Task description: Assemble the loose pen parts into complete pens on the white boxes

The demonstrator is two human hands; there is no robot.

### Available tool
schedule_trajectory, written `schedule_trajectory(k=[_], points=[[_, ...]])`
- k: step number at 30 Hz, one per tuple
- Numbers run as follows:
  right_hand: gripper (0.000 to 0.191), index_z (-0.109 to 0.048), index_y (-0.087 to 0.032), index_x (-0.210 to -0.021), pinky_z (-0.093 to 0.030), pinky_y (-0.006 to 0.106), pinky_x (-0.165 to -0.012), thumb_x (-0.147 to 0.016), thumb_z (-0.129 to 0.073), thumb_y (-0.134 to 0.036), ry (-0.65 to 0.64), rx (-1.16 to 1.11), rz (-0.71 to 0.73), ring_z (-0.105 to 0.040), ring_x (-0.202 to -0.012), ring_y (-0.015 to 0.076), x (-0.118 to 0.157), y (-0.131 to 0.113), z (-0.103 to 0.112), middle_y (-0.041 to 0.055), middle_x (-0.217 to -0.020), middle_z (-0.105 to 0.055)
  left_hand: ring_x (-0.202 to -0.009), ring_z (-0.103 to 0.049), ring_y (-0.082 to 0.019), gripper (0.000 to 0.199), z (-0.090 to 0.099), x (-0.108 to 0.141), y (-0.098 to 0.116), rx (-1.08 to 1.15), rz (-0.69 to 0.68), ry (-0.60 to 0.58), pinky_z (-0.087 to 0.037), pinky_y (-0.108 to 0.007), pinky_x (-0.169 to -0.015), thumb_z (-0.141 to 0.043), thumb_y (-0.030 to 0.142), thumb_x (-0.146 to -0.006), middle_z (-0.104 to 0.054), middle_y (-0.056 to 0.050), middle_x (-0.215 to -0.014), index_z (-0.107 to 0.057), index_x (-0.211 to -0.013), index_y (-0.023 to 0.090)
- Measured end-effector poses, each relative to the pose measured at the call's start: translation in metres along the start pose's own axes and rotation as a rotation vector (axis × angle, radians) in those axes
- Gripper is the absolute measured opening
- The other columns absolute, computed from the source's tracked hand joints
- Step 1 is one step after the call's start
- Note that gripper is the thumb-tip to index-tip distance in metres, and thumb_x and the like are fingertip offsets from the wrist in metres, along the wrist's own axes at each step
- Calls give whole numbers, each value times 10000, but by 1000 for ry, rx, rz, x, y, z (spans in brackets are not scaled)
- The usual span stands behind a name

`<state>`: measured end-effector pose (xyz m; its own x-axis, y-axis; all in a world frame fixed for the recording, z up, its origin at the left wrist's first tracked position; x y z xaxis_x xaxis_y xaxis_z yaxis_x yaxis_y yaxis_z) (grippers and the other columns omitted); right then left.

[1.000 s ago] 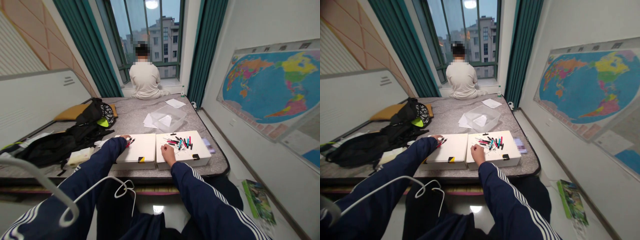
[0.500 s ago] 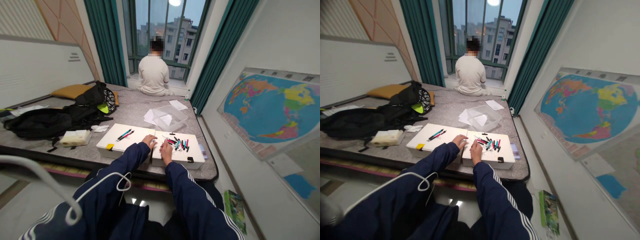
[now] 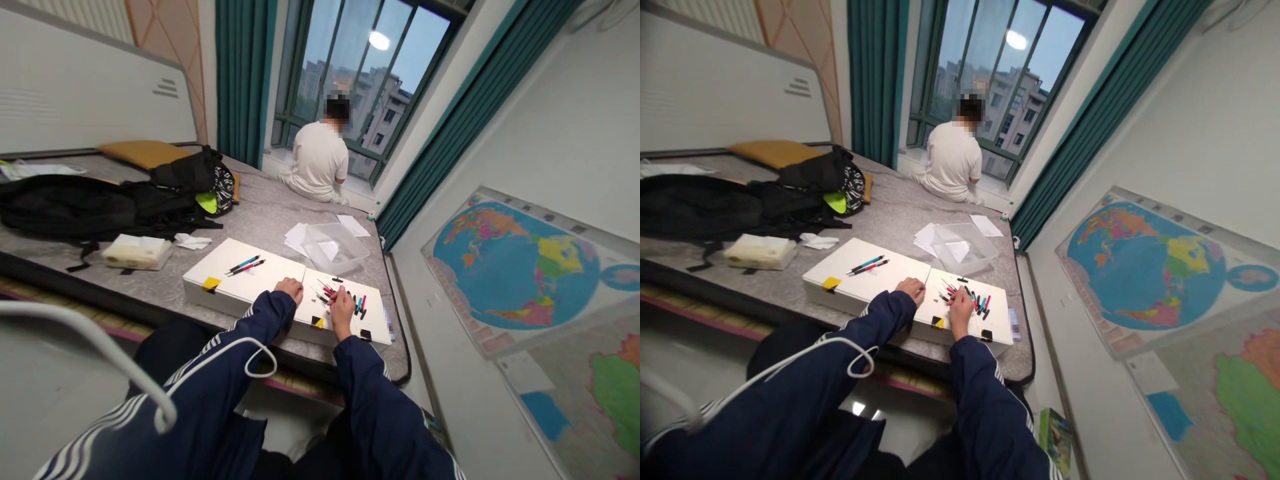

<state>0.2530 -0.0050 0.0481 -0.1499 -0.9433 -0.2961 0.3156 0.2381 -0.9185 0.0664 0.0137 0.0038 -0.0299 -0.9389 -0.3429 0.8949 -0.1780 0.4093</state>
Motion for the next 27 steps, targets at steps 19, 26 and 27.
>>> schedule_trajectory(k=[19,26,27], points=[[158,-672,-171,-918,-369,224,-752,-864,-529,-211,-596,829,415,-580,-824,157,-50,-18,78,59,-912,-671,-932,-517,-221,269,-20,-8,10,-112,-419,-122,-391,-317,-711,-491,344,-902,-600,-73,-1095,-637,-1128,321],[153,-680,-185,-936,-365,239,-771,-845,-557,-190,-734,971,438,-579,-887,185,-53,-18,47,67,-942,-668,-928,-511,-200,282,-30,-12,-2,-98,-541,-131,-398,-295,-691,-492,255,-903,-605,-73,-1122,-649,-1126,330],[164,-680,-188,-950,-365,243,-773,-851,-549,-191,-746,995,436,-580,-897,190,-52,-17,40,73,-961,-667,-930,-511,-202,274,-32,-13,-4,-99,-547,-126,-402,-293,-686,-501,255,-900,-608,-72,-1118,-656,-1113,328]])
Point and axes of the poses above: each hand's wrist, its own x-axis away from the middle knuckle, its own z-axis out of the back of the hand, y = z × x, the point moved 1 cm from there along -x, towards the middle knuckle
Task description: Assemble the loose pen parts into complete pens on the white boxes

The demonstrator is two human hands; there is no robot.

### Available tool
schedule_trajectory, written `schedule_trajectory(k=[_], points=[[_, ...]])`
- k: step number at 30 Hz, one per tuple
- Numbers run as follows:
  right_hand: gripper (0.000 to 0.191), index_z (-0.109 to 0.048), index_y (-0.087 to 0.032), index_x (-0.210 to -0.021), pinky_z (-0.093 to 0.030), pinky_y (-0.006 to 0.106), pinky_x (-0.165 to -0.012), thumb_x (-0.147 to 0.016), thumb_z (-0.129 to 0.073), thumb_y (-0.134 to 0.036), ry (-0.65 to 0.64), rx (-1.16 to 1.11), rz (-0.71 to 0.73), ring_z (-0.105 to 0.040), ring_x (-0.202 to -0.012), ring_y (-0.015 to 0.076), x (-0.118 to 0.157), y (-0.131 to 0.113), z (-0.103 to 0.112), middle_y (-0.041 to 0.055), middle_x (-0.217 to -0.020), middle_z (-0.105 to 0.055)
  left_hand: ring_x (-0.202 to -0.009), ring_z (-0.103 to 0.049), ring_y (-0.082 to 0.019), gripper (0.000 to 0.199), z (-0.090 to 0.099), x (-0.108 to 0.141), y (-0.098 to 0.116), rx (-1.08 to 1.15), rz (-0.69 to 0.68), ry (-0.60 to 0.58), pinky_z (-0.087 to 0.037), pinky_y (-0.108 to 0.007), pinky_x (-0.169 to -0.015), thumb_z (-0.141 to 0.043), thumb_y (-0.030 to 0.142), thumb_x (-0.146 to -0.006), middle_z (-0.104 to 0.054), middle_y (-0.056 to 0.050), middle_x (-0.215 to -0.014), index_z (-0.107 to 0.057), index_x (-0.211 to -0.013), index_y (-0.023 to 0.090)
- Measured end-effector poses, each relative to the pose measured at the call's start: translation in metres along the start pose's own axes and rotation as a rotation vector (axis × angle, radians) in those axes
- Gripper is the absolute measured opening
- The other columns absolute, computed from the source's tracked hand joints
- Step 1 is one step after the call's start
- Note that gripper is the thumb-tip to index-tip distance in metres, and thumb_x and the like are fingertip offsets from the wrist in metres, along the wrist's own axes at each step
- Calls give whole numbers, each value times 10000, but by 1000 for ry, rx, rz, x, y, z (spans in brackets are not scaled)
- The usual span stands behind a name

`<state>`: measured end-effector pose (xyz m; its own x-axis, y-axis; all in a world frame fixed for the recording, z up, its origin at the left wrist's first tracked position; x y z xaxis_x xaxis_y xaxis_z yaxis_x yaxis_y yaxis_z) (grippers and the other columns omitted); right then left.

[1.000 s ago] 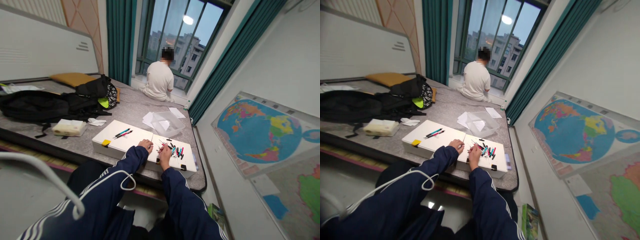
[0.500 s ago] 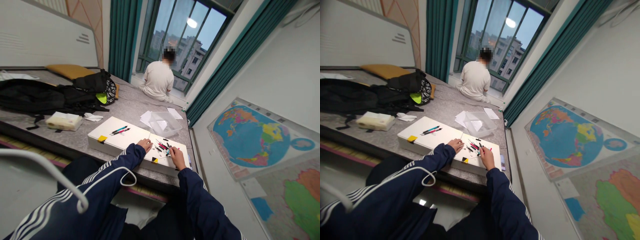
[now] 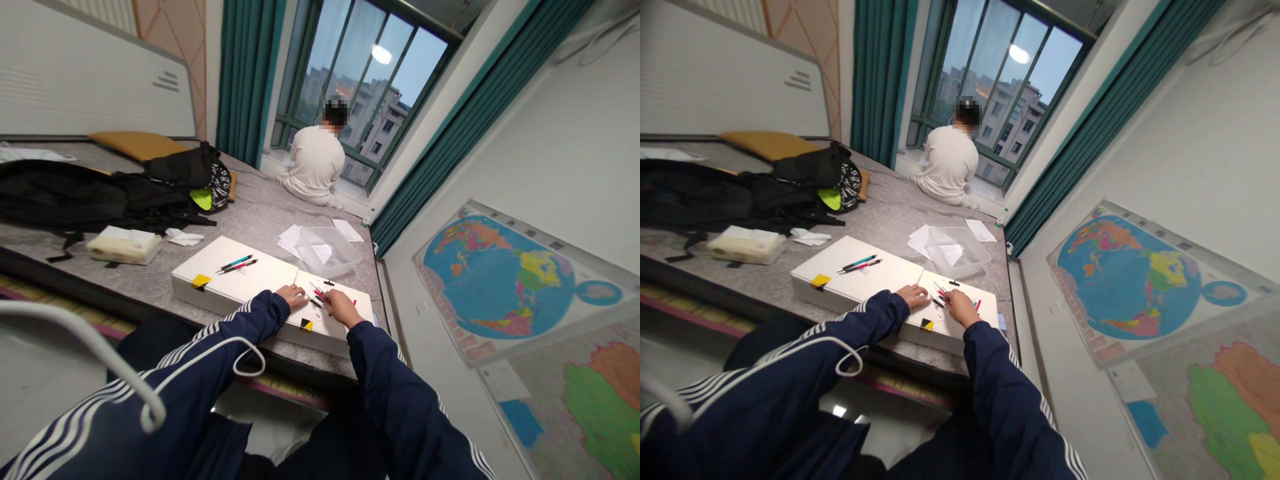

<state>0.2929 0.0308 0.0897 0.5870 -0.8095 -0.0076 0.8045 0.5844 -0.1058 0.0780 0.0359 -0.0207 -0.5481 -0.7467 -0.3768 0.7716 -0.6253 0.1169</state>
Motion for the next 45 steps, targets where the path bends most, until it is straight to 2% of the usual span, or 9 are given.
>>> schedule_trajectory(k=[6,10,14,19,25,31,36,40,45], points=[[229,-678,-196,-1026,-367,255,-791,-874,-508,-181,-82,83,-38,-587,-938,203,-22,-13,-16,111,-1038,-652,-909,-530,-203,283,-5,0,-3,4,32,-5,-414,-293,-680,-479,274,-915,-633,-66,-1074,-644,-1140,324],[247,-677,-200,-1030,-361,242,-808,-875,-493,-145,-74,51,-61,-585,-957,187,-32,-12,-18,99,-1050,-656,-910,-544,-211,321,6,5,0,53,172,83,-428,-316,-727,-535,378,-879,-637,-78,-1043,-638,-1167,280],[195,-691,-189,-954,-366,231,-781,-835,-544,-141,-59,18,-78,-596,-920,179,-37,-12,-19,82,-968,-677,-917,-566,-209,287,15,9,-2,177,343,117,-436,-322,-791,-619,437,-808,-659,-53,-979,-717,-1006,253],[153,-704,-190,-853,-379,225,-704,-791,-572,-144,-11,-8,-98,-613,-826,176,-37,-8,-14,74,-864,-694,-879,-599,-191,168,14,8,-7,258,421,137,-450,-309,-816,-627,338,-807,-682,-40,-911,-752,-837,230],[115,-711,-200,-733,-395,227,-680,-728,-618,-132,-48,-31,-125,-611,-740,173,-31,2,-14,48,-753,-690,-860,-594,-190,177,12,9,-7,249,422,154,-461,-317,-813,-625,341,-802,-658,-50,-888,-759,-839,232],[127,-726,-182,-788,-407,233,-698,-777,-599,-184,-13,-69,-138,-620,-756,179,-32,-1,-21,71,-780,-698,-862,-583,-188,197,17,10,-2,230,434,162,-459,-325,-821,-600,330,-812,-636,-64,-905,-759,-849,220],[57,-726,-184,-734,-405,239,-678,-708,-676,-194,-64,-105,-136,-630,-740,189,-32,-3,-22,59,-748,-703,-844,-584,-188,190,24,10,4,232,428,181,-459,-320,-804,-611,332,-794,-643,-58,-877,-762,-816,218],[58,-728,-187,-700,-398,232,-645,-702,-670,-195,-55,-142,-189,-629,-699,178,-30,-1,-21,48,-706,-701,-827,-586,-188,173,32,10,10,246,411,187,-460,-319,-787,-629,334,-770,-652,-48,-842,-761,-773,222],[77,-723,-183,-682,-396,233,-649,-712,-653,-186,-26,-163,-183,-627,-696,172,-28,-2,-23,48,-717,-706,-832,-584,-192,176,33,10,11,247,406,183,-457,-320,-773,-658,365,-747,-651,-48,-843,-758,-755,220]])
Point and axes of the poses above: each hand's wrist, its own x-axis away from the middle knuckle, its own z-axis out of the back of the hand, y = z × x, the point moved 1 cm from there along -x, towards the middle knuckle
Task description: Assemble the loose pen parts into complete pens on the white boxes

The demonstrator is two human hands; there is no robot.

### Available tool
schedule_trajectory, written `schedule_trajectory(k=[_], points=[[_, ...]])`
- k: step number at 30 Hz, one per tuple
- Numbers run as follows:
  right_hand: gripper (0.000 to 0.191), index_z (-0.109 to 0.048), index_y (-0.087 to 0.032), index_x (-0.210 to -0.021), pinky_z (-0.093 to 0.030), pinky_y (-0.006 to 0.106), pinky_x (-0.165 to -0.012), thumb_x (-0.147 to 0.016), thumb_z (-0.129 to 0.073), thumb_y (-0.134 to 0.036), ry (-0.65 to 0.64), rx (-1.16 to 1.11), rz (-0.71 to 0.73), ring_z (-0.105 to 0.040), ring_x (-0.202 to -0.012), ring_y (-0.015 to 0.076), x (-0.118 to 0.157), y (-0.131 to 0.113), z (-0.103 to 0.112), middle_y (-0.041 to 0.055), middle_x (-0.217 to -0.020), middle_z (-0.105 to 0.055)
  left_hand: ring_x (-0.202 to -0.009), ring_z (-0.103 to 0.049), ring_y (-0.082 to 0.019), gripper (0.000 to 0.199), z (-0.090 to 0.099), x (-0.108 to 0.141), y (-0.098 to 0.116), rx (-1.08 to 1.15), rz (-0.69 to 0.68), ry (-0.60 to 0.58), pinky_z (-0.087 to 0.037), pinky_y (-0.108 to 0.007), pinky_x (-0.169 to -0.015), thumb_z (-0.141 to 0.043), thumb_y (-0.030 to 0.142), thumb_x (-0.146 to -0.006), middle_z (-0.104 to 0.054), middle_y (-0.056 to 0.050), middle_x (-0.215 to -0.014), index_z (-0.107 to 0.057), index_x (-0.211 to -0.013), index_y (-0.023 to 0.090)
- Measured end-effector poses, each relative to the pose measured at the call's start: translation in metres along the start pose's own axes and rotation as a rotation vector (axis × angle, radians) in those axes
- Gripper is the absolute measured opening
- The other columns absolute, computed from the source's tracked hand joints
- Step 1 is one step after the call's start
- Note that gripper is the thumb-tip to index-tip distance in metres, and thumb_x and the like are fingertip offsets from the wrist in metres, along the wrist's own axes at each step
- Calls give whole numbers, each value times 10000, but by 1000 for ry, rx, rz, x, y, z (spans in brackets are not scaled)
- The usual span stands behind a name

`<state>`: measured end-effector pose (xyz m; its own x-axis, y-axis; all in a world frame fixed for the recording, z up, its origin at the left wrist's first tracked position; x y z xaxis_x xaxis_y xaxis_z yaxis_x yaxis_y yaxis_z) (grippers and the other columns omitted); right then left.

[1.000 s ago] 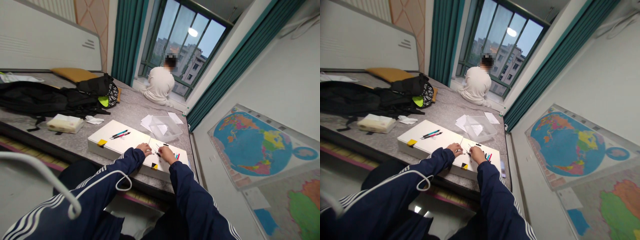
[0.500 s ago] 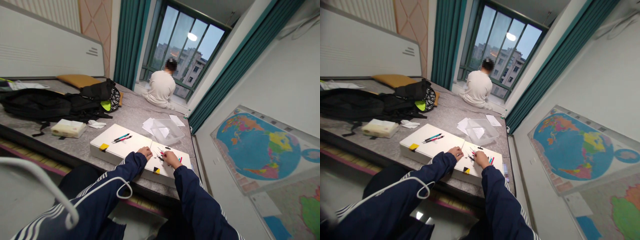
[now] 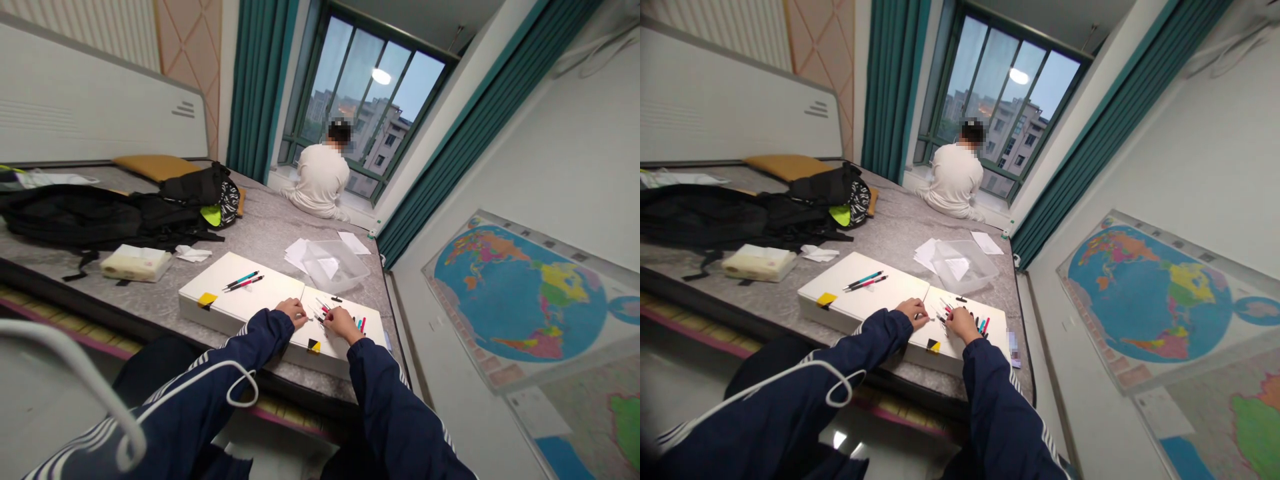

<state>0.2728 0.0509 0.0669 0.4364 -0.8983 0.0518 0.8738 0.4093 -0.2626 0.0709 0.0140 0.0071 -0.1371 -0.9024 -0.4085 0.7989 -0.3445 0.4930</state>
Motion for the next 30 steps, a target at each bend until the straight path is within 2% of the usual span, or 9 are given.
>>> schedule_trajectory(k=[7,10,14,16,19,22,25,27,30], points=[[77,-695,-167,-739,-400,233,-665,-741,-618,-162,80,-57,6,-618,-723,171,0,7,-3,45,-757,-696,-860,-584,-201,242,-7,0,-7,-18,-26,-16,-457,-323,-782,-650,437,-761,-647,-52,-878,-751,-819,225],[107,-681,-165,-825,-411,235,-698,-771,-589,-155,137,-114,18,-620,-765,168,0,5,1,47,-812,-697,-902,-587,-220,367,-8,0,-8,-8,-40,-23,-467,-343,-815,-654,470,-755,-638,-76,-951,-705,-1005,206],[115,-680,-165,-871,-430,233,-728,-809,-583,-174,182,-206,117,-621,-775,153,-4,-10,8,50,-851,-699,-948,-588,-218,609,-7,2,-8,43,-34,22,-482,-343,-822,-666,473,-748,-588,-98,-1106,-531,-1284,218],[103,-688,-165,-857,-438,232,-737,-795,-606,-161,174,-216,170,-622,-770,149,-6,-19,10,47,-845,-701,-956,-587,-211,607,-6,2,-8,45,-34,44,-481,-340,-825,-634,446,-787,-581,-98,-1134,-480,-1332,230],[91,-702,-168,-831,-448,242,-756,-765,-644,-143,150,-198,229,-627,-780,156,-11,-29,8,42,-833,-703,-927,-599,-210,369,-8,1,-10,-9,-65,-27,-464,-347,-846,-535,384,-869,-646,-84,-1012,-613,-1187,216],[116,-704,-170,-879,-462,250,-767,-774,-661,-192,155,-281,249,-641,-784,160,-14,-31,6,48,-860,-708,-883,-613,-210,287,-11,-2,-14,-41,-61,-92,-456,-345,-843,-489,345,-894,-683,-80,-909,-690,-1028,191],[225,-680,-165,-994,-475,255,-742,-819,-628,-296,252,-394,164,-650,-785,165,-15,-27,5,78,-973,-697,-874,-615,-206,261,-14,-3,-17,-1,17,-32,-460,-332,-831,-498,296,-884,-689,-84,-912,-684,-1013,166],[219,-683,-156,-961,-471,261,-727,-839,-596,-316,291,-352,78,-644,-771,171,-15,-23,4,86,-953,-693,-865,-615,-195,237,-15,-3,-18,49,69,15,-464,-320,-827,-502,271,-879,-685,-80,-918,-675,-998,160],[126,-691,-155,-819,-445,267,-767,-804,-627,-262,206,-147,56,-625,-804,188,-15,-21,-3,78,-855,-685,-847,-609,-182,201,-13,-3,-17,94,112,48,-464,-307,-821,-513,253,-870,-674,-77,-912,-658,-966,151]])
Point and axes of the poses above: each hand's wrist, its own x-axis away from the middle knuckle, its own z-axis out of the back of the hand, y = z × x, the point moved 1 cm from there along -x, towards the middle knuckle
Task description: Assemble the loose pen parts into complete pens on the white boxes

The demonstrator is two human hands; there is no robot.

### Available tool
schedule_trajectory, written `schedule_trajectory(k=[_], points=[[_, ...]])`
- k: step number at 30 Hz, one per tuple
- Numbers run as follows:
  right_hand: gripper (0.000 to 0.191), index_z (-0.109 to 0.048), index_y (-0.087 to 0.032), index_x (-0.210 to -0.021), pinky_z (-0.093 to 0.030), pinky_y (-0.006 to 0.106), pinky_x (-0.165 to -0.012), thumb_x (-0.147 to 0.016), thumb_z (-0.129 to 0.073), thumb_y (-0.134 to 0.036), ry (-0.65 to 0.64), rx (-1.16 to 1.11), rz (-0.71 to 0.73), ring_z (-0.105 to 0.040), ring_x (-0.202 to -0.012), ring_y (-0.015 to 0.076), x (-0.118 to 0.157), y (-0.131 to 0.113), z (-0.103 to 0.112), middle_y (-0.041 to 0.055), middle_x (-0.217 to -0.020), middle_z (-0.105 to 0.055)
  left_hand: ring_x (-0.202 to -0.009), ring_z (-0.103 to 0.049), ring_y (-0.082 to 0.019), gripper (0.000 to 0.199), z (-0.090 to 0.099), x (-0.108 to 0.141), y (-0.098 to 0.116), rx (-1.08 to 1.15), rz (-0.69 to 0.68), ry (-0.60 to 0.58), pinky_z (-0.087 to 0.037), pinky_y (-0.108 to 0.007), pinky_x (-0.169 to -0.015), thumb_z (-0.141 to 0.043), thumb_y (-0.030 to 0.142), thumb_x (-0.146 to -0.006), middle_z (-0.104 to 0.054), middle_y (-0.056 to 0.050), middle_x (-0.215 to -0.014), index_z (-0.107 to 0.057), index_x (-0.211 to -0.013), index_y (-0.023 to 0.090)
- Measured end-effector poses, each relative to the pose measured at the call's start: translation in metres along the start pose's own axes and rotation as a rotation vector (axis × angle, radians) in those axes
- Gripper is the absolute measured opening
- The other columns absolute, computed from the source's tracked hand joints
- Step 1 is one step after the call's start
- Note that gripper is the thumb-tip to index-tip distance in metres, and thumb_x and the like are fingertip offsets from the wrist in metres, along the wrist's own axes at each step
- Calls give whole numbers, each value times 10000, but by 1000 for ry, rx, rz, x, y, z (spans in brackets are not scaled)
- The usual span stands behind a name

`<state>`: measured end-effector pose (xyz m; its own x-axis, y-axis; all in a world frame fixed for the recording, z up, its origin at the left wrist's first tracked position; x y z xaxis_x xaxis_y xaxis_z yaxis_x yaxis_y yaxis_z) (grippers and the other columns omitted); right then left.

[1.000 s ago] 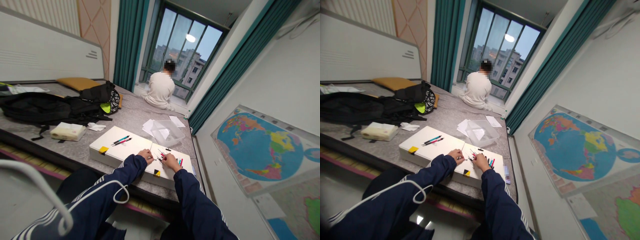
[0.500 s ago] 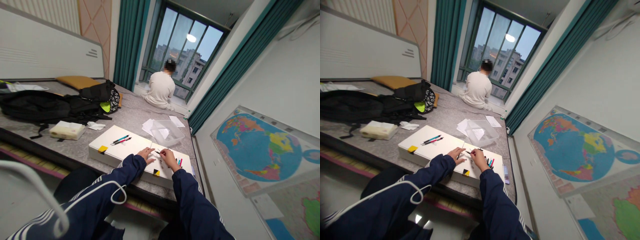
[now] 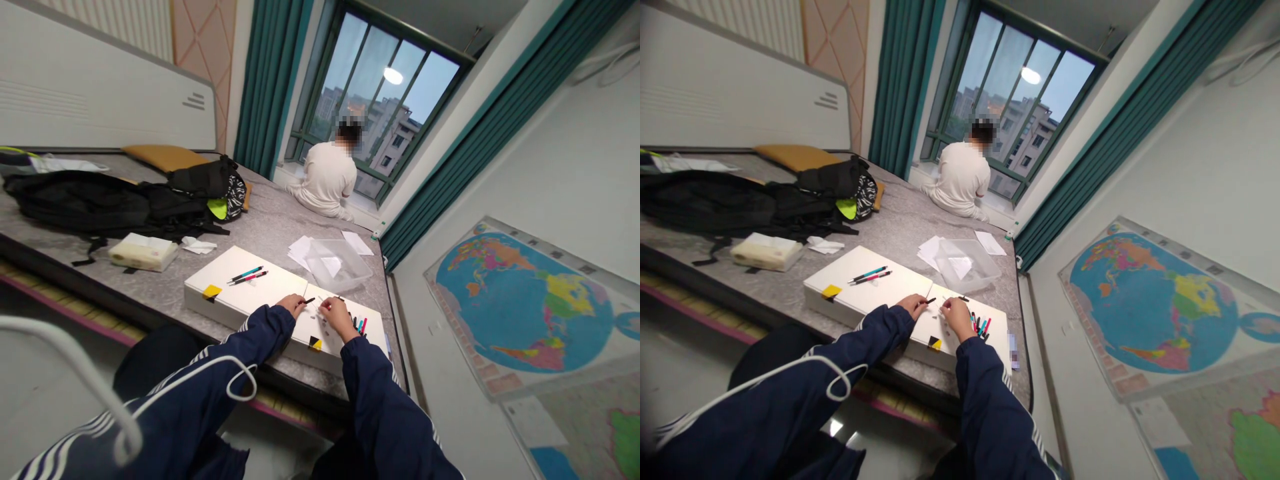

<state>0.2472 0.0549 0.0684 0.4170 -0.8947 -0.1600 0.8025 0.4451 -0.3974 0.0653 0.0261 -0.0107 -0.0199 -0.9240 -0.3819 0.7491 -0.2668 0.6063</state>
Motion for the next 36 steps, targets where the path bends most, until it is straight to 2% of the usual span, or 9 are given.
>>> schedule_trajectory(k=[4,12,17,19,21,25,28,31,36], points=[[97,-695,-158,-826,-422,270,-798,-781,-643,-228,-35,194,17,-598,-892,210,1,-3,-12,109,-971,-642,-815,-593,-194,137,4,0,2,-46,19,-40,-453,-314,-790,-569,261,-834,-665,-60,-848,-649,-884,162],[100,-706,-148,-828,-407,271,-850,-794,-621,-189,-130,276,-31,-569,-952,226,-9,-3,-24,131,-1032,-596,-828,-577,-199,140,8,-2,4,-63,30,-97,-433,-310,-790,-554,264,-840,-651,-57,-839,-637,-888,162],[167,-655,-106,-940,-413,292,-866,-841,-527,-143,3,314,30,-554,-1000,232,-3,1,-24,173,-1167,-551,-850,-574,-200,151,9,-1,5,-42,44,-121,-420,-306,-804,-539,267,-848,-645,-64,-855,-634,-895,159],[198,-625,-98,-975,-415,305,-879,-869,-462,-139,77,261,35,-559,-1004,228,-2,5,-21,178,-1133,-574,-860,-573,-201,151,9,-1,5,-39,59,-119,-416,-307,-809,-538,276,-852,-644,-64,-866,-632,-894,165],[199,-603,-113,-958,-444,297,-841,-888,-425,-168,114,104,16,-598,-921,205,-4,9,-16,145,-1007,-633,-872,-571,-201,147,9,-1,6,-43,71,-123,-414,-306,-815,-542,282,-852,-642,-63,-878,-630,-889,170],[187,-575,-156,-915,-498,245,-615,-888,-429,-271,56,-339,-34,-637,-640,152,-9,9,-8,50,-788,-675,-867,-571,-196,153,10,-2,6,-44,77,-142,-416,-300,-810,-541,280,-850,-636,-65,-886,-623,-904,163],[170,-594,-150,-861,-508,235,-554,-841,-500,-290,17,-506,-25,-656,-620,159,-9,0,-4,47,-752,-676,-857,-570,-189,159,12,-1,7,-37,88,-145,-419,-292,-800,-539,286,-851,-630,-63,-895,-616,-917,164],[158,-632,-136,-850,-523,240,-554,-810,-539,-258,-27,-521,-1,-665,-639,165,-6,-8,-1,62,-778,-688,-836,-570,-180,156,14,1,8,-30,96,-140,-420,-284,-784,-534,291,-855,-620,-56,-891,-614,-916,170],[180,-681,-143,-915,-523,244,-616,-830,-535,-205,-45,-316,60,-667,-681,159,-7,-9,0,75,-848,-707,-811,-566,-174,168,15,1,9,-32,88,-147,-420,-279,-765,-530,283,-856,-615,-62,-890,-617,-922,156]])
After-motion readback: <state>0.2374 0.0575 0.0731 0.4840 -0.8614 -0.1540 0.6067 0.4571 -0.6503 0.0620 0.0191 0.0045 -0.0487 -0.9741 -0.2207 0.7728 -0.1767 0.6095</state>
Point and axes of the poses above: each hand's wrist, its own x-axis away from the middle knuckle, its own z-axis out of the back of the hand, y = z × x, the point moved 1 cm from there along -x, towards the middle knuckle
